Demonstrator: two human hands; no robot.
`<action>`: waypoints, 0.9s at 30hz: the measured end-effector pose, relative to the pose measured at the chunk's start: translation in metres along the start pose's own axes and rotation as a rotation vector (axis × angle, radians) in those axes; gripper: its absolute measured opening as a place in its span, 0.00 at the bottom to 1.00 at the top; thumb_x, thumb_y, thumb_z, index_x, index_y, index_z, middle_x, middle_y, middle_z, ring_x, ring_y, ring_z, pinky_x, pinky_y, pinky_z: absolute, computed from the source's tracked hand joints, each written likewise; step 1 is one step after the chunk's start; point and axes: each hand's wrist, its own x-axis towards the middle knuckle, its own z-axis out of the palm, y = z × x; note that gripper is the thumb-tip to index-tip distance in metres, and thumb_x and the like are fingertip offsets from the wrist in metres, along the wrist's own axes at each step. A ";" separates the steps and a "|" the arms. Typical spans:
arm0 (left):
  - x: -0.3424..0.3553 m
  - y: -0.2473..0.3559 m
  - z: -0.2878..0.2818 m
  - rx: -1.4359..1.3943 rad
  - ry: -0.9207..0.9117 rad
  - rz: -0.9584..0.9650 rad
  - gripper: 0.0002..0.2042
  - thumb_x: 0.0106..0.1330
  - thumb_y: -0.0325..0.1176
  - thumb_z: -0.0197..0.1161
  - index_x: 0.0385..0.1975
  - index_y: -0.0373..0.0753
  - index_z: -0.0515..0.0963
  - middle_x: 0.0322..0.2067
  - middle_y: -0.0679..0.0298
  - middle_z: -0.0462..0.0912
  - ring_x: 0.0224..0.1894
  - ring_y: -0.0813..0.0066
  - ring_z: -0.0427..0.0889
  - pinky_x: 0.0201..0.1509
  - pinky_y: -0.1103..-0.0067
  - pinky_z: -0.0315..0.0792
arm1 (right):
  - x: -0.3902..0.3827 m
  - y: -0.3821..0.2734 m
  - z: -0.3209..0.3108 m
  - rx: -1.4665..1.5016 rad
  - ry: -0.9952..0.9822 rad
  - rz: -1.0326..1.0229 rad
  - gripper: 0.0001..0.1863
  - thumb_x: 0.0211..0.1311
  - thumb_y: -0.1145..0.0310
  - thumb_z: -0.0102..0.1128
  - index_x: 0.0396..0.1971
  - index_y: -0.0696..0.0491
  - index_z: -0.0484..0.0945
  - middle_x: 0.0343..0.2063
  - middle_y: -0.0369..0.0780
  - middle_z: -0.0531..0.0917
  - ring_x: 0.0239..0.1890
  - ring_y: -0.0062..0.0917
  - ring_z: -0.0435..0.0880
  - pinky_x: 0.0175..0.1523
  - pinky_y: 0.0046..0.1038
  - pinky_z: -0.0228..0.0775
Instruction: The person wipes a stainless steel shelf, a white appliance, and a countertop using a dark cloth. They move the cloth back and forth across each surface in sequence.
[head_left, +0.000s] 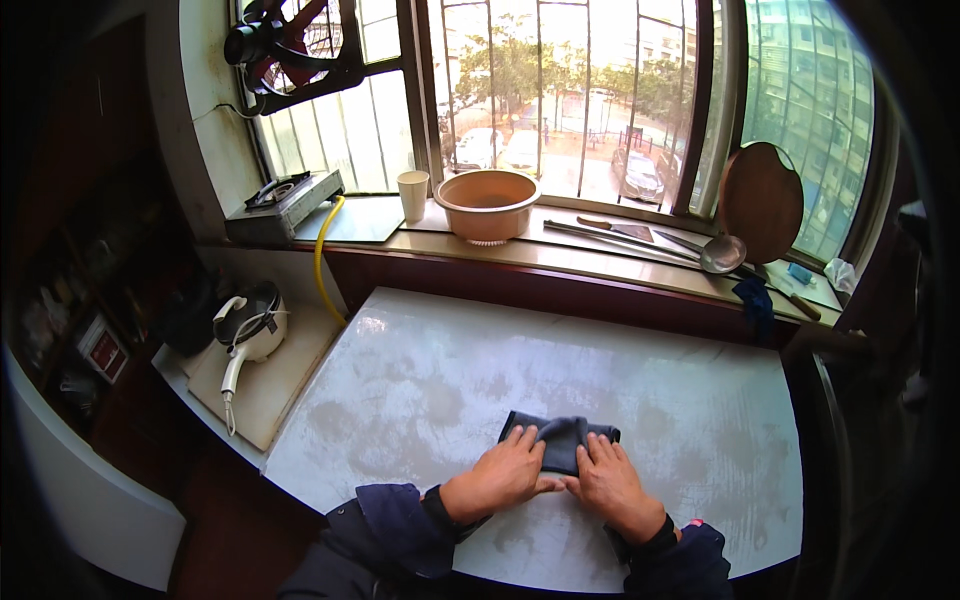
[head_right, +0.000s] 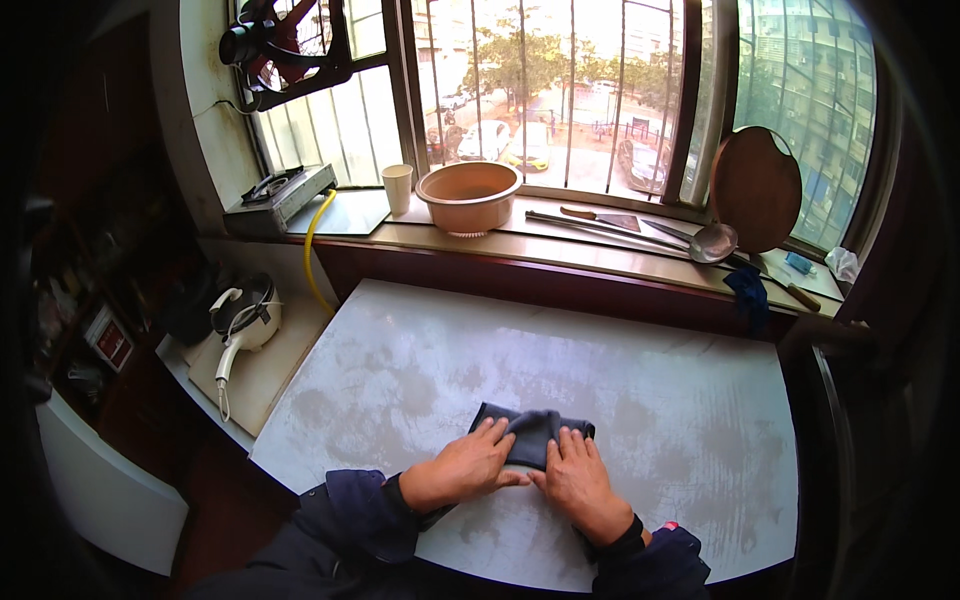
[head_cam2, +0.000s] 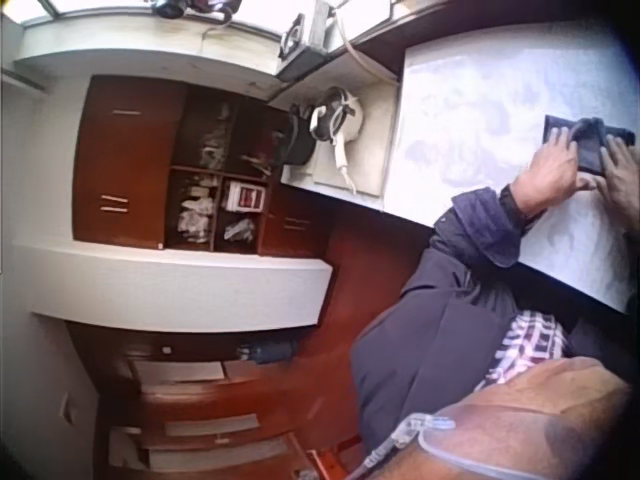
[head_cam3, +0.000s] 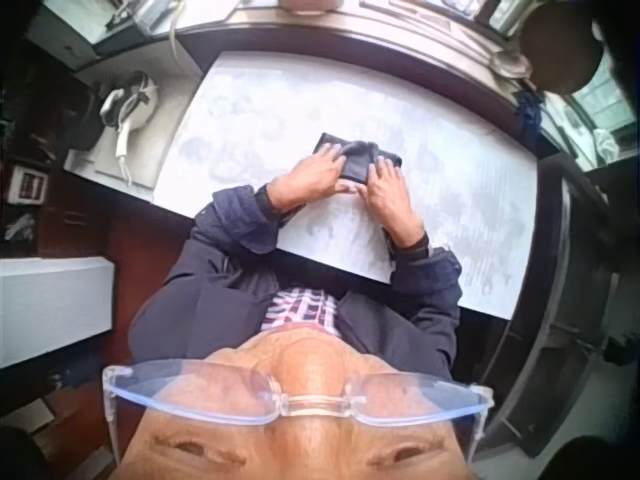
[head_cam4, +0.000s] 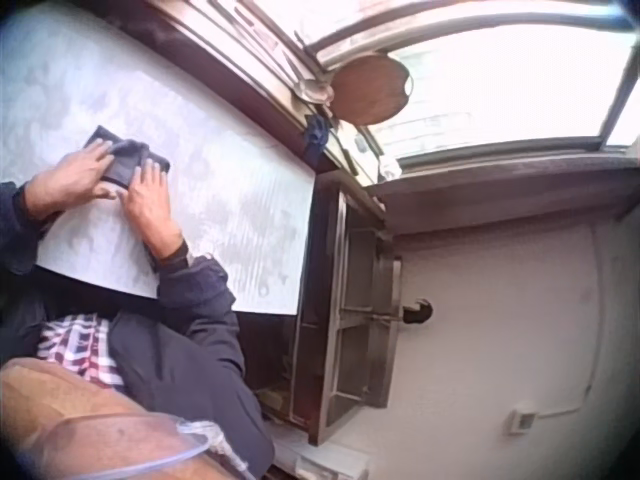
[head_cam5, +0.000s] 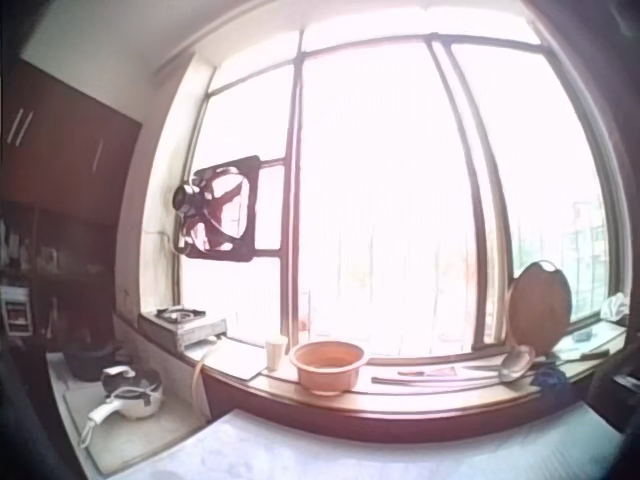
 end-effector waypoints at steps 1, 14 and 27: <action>-0.001 0.002 0.000 -0.043 0.002 -0.012 0.44 0.71 0.64 0.60 0.64 0.21 0.71 0.68 0.29 0.68 0.71 0.29 0.68 0.73 0.56 0.70 | -0.002 0.000 -0.001 0.046 0.023 0.005 0.35 0.69 0.47 0.65 0.61 0.64 0.79 0.66 0.59 0.76 0.70 0.51 0.73 0.73 0.47 0.63; 0.001 0.005 -0.005 -0.087 -0.064 -0.056 0.39 0.71 0.61 0.63 0.61 0.23 0.73 0.67 0.35 0.70 0.72 0.39 0.69 0.65 0.59 0.78 | -0.001 0.006 -0.010 0.201 -0.057 0.008 0.31 0.70 0.48 0.64 0.55 0.65 0.79 0.63 0.60 0.78 0.66 0.51 0.77 0.69 0.45 0.68; -0.004 0.003 -0.006 -0.048 0.141 -0.038 0.36 0.68 0.61 0.66 0.55 0.28 0.79 0.60 0.37 0.75 0.63 0.40 0.74 0.63 0.57 0.77 | -0.005 0.008 -0.017 0.158 0.049 0.057 0.33 0.67 0.47 0.67 0.64 0.53 0.79 0.61 0.70 0.74 0.64 0.62 0.75 0.69 0.49 0.69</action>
